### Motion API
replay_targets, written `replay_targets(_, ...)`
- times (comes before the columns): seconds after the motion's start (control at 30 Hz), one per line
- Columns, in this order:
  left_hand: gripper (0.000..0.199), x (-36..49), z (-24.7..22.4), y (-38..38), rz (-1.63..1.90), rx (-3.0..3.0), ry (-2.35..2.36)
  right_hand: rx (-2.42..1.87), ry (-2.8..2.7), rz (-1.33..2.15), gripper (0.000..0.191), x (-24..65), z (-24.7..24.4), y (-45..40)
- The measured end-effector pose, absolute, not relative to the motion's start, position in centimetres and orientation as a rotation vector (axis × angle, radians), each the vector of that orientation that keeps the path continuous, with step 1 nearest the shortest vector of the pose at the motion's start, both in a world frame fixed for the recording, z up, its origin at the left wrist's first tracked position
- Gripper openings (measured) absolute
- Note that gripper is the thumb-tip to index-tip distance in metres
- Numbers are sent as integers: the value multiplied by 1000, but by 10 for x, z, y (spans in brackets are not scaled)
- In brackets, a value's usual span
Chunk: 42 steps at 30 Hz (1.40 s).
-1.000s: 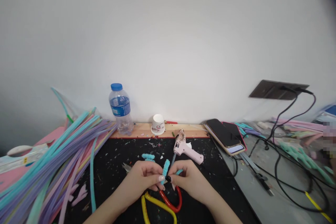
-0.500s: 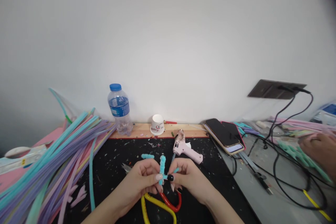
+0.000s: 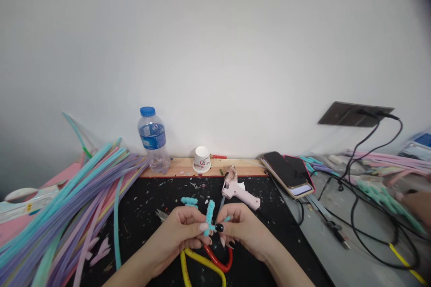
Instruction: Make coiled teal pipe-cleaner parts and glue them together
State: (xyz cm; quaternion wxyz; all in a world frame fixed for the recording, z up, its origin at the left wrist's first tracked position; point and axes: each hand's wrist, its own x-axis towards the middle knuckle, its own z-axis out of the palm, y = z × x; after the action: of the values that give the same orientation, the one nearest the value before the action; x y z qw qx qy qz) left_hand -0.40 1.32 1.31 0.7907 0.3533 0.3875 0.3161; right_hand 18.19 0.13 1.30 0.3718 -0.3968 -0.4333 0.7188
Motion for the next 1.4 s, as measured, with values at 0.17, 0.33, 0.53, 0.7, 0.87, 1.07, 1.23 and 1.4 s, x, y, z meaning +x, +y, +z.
replay_targets(0.17, 22, -5, 15, 15, 684, 849, 882, -1003, -1065, 1821, 23, 183, 13, 3)
replay_targets(0.33, 23, -3, 16, 13, 701, 850, 860, -1032, -1097, 1797, 23, 181, 14, 2)
replay_targets(0.53, 21, -1, 14, 13, 701, 905, 917, -1046, -1148, 1768, 24, 181, 13, 2)
replay_targets(0.7, 19, -3, 15, 16, 663, 1037, 912, -1091, -1168, 1746, 25, 182, 13, 2)
replay_targets(0.87, 19, -4, 17, 16, 638, 1095, 922, -1086, -1174, 1745, 23, 182, 12, 2)
replay_targets(1.07, 18, -3, 18, 16, 617, 1100, 929, -1102, -1154, 1764, 22, 183, 14, 2)
replay_targets(1.23, 13, -4, 15, 14, 645, 1021, 849, -1078, -1117, 1815, 22, 182, 16, 2)
replay_targets(1.4, 14, -1, 19, 10, 656, 895, 805, -1067, -1100, 1875, 25, 181, 17, 2)
